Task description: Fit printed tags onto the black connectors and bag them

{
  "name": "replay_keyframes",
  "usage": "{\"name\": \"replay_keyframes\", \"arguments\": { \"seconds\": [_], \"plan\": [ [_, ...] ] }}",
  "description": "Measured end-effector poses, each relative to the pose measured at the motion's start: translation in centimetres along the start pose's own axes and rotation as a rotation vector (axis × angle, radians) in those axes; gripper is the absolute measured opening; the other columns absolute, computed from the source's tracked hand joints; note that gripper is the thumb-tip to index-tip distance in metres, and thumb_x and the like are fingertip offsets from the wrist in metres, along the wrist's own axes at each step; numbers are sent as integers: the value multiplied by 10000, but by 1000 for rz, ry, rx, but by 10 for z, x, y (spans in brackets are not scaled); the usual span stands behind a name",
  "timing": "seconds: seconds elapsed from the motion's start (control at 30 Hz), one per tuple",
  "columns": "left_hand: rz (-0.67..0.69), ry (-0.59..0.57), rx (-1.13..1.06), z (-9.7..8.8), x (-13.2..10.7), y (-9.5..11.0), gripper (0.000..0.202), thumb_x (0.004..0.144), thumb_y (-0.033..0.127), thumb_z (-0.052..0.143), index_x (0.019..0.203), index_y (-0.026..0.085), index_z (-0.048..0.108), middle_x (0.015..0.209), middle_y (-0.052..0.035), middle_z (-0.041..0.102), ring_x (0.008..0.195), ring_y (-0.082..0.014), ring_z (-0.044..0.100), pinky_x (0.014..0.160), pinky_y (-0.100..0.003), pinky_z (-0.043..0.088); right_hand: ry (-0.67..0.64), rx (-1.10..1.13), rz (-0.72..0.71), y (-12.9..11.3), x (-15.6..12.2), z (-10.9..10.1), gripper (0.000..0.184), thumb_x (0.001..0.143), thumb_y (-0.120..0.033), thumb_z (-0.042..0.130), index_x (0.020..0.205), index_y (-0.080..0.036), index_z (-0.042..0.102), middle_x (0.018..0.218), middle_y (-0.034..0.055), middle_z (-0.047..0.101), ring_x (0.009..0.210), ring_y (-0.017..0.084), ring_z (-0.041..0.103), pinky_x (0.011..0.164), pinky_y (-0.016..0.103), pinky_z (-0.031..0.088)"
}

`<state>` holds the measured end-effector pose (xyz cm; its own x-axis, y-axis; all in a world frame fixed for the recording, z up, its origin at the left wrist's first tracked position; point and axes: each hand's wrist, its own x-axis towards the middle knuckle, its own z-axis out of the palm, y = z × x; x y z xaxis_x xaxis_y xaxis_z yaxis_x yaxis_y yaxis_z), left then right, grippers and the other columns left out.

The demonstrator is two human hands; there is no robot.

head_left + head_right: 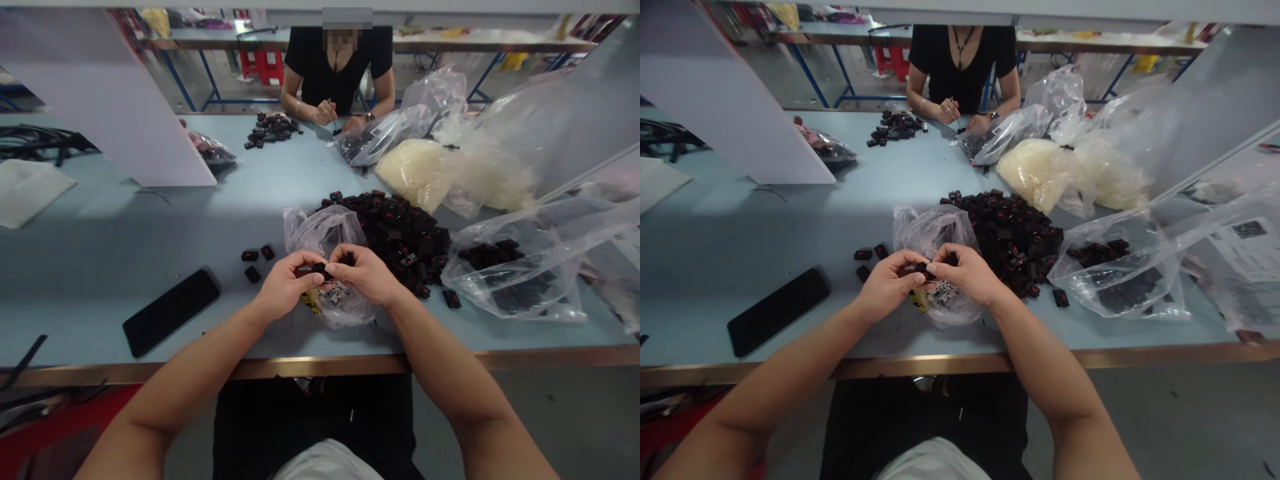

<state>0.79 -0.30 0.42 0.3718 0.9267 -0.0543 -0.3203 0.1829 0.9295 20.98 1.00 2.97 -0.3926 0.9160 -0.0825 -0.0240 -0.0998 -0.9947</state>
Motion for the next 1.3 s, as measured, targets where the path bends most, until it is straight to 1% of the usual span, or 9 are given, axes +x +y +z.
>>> {"name": "replay_keyframes", "arguments": {
  "seconds": [0.23, 0.33, 0.43, 0.53, 0.7, 0.8, 0.9, 1.1, 1.3],
  "plan": [
    [36, -23, -42, 0, -1, 6, 365, 811, 323, 904, 1059, 208, 662, 1086, -7, 699, 859, -179, 806, 852, -343, 689, 152, 77, -3, 2, 2, -1, 541, 835, -731, 759, 867, -193, 711, 668, -31, 518, 563, 113, 417, 490, 253, 312],
    [54, -41, -28, 0, -2, 8, 372, 823, 326, 897, 1081, 217, 653, 1069, -3, 699, 879, -189, 818, 873, -335, 686, 242, 206, -20, 2, 2, 1, 633, 815, -836, 697, 831, -203, 722, 698, 0, 542, 604, 142, 488, 494, 266, 390],
    [41, -80, 8, 1, -3, 10, 325, 864, 358, 861, 1045, 202, 641, 976, -4, 721, 949, -229, 825, 900, -362, 684, 254, 232, -69, 0, 2, 1, 684, 807, -890, 652, 715, -213, 682, 670, 10, 546, 627, 157, 542, 561, 290, 491],
    [34, -86, 61, 2, -4, 13, 308, 882, 376, 835, 1031, 199, 631, 954, -7, 741, 1002, -256, 822, 924, -406, 680, 257, 206, -61, -2, 2, -2, 746, 820, -942, 560, 650, -219, 634, 601, 7, 542, 558, 148, 558, 530, 289, 477],
    [111, -38, 159, 3, -4, 12, 278, 887, 360, 810, 1027, 206, 626, 976, -34, 786, 996, -253, 819, 909, -413, 673, 271, 251, -83, -4, -2, -5, 791, 811, -979, 500, 748, -218, 703, 561, 15, 596, 483, 157, 580, 544, 330, 539],
    [156, 20, 195, 2, -3, 11, 365, 825, 311, 858, 1087, 211, 625, 989, -41, 804, 915, -235, 822, 868, -390, 667, 276, 228, -142, -3, -5, -4, 655, 755, -879, 718, 793, -226, 715, 672, 36, 684, 625, 206, 687, 664, 377, 609],
    [158, 75, 247, 1, -2, 11, 421, 766, 285, 893, 1084, 206, 630, 978, -42, 810, 886, -225, 812, 867, -380, 649, 270, 117, -195, -2, -8, -2, 450, 751, -648, 878, 825, -236, 714, 732, 22, 713, 721, 222, 717, 744, 393, 612],
    [150, 139, 354, 1, -4, 9, 405, 745, 293, 900, 1054, 204, 654, 1024, -57, 812, 958, -239, 795, 907, -393, 626, 263, -78, -233, -8, -13, 1, 148, 845, -374, 790, 857, -229, 762, 731, 25, 747, 698, 200, 701, 665, 337, 551],
    [149, 125, 370, 1, -6, 6, 381, 762, 290, 874, 1062, 202, 655, 1038, -66, 820, 979, -249, 800, 945, -426, 623, 261, -202, -262, -13, -14, 5, 97, 835, -320, 745, 805, -231, 769, 722, 22, 744, 670, 182, 657, 611, 313, 508]
  ]
}}
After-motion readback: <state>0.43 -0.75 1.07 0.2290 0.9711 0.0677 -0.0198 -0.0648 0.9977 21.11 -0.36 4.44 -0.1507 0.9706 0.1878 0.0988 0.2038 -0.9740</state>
